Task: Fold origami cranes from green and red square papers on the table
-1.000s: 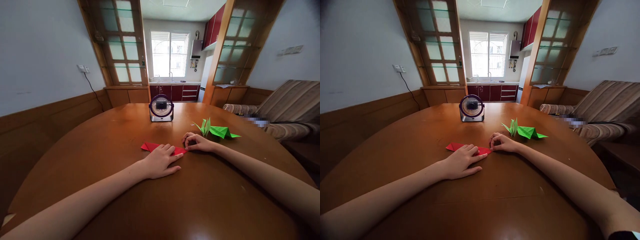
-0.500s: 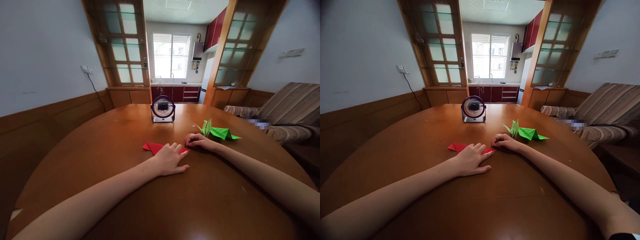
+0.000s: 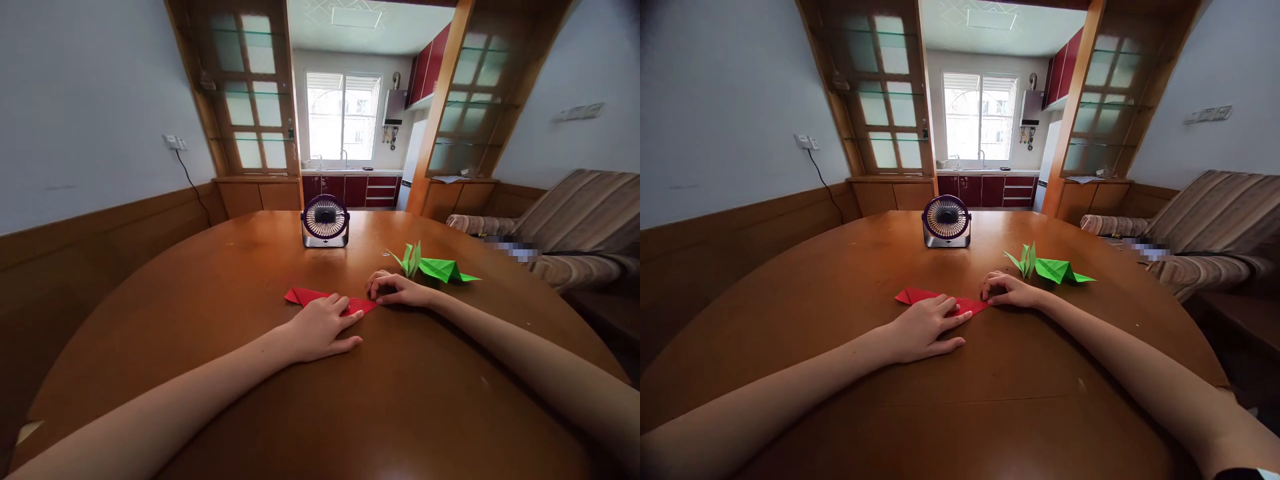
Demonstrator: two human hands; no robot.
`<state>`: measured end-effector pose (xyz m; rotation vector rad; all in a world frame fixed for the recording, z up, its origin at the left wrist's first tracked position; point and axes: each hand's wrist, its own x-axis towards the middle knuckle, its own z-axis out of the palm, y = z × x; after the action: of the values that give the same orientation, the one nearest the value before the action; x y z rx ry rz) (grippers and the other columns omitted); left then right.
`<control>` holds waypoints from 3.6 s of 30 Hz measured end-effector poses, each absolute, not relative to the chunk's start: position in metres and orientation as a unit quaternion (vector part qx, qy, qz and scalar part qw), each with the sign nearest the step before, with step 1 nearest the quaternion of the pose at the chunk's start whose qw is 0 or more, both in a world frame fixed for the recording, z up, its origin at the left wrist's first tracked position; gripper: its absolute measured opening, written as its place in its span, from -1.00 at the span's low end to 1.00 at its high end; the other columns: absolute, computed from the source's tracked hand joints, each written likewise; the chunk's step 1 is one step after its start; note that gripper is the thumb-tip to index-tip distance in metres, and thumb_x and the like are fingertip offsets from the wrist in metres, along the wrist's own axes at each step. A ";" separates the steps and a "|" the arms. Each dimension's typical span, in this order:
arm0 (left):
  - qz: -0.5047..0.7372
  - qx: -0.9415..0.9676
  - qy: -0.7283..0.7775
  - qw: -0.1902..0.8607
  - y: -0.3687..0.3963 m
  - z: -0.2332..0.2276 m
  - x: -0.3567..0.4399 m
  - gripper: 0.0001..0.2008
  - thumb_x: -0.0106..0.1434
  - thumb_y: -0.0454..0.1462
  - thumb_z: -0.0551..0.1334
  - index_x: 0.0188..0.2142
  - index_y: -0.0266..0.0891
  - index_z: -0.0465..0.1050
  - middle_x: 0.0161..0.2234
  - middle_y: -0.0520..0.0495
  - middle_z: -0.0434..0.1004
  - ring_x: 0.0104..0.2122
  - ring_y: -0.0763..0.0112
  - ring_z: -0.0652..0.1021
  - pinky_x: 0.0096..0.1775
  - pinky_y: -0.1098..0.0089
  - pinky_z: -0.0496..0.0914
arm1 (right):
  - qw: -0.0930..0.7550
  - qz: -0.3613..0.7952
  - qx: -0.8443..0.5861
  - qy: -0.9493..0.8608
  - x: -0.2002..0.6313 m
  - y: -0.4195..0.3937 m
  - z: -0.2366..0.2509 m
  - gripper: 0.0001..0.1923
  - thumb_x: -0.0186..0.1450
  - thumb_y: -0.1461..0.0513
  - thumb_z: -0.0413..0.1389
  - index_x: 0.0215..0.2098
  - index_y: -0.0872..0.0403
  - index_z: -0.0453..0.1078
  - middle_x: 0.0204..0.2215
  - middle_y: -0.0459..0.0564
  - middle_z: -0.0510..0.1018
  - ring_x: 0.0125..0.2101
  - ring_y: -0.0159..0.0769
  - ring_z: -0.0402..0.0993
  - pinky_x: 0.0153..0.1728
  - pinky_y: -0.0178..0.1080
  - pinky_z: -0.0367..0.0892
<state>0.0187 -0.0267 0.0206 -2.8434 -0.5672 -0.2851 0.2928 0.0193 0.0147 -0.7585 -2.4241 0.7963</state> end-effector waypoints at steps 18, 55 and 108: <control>-0.173 -0.971 -0.163 -0.011 -0.010 0.015 -0.004 -0.71 0.37 -0.32 0.02 -0.05 -0.25 0.46 -0.05 -0.15 0.54 -0.08 0.28 0.51 -0.01 0.24 0.39 | 0.292 0.335 -0.305 -0.843 0.296 0.021 0.010 -0.76 0.27 0.09 0.15 -0.29 0.10 0.49 -0.21 0.04 0.52 -0.14 -0.24 0.42 0.01 -0.08 0.26; -0.127 -0.978 -0.163 0.010 0.000 0.013 -0.008 -0.60 0.43 -0.26 -0.03 0.23 -0.08 0.24 0.29 -0.13 0.15 0.27 0.23 0.20 0.24 0.07 0.11 | 0.354 0.248 -0.485 -0.760 0.271 0.009 0.000 -0.74 0.13 0.08 0.24 -0.44 0.10 0.35 -0.45 -0.08 0.44 -0.45 -0.36 0.30 -0.41 -0.28 0.22; -0.063 -0.980 -0.158 -0.104 0.011 0.015 0.019 -0.51 0.45 -0.17 -0.11 0.33 -0.19 0.01 0.34 -0.06 0.02 0.33 0.32 0.05 0.32 0.16 -0.12 | 0.263 -0.052 -0.243 -0.932 0.289 -0.023 0.011 -0.83 0.26 0.33 0.01 -0.32 0.09 0.45 -0.42 0.02 0.54 -0.34 -0.25 0.39 -0.10 -0.04 0.26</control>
<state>0.0191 0.0110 0.0150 -3.3004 -0.5317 -0.2115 0.2895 -0.0226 0.0112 -0.6585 -2.5212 -0.1394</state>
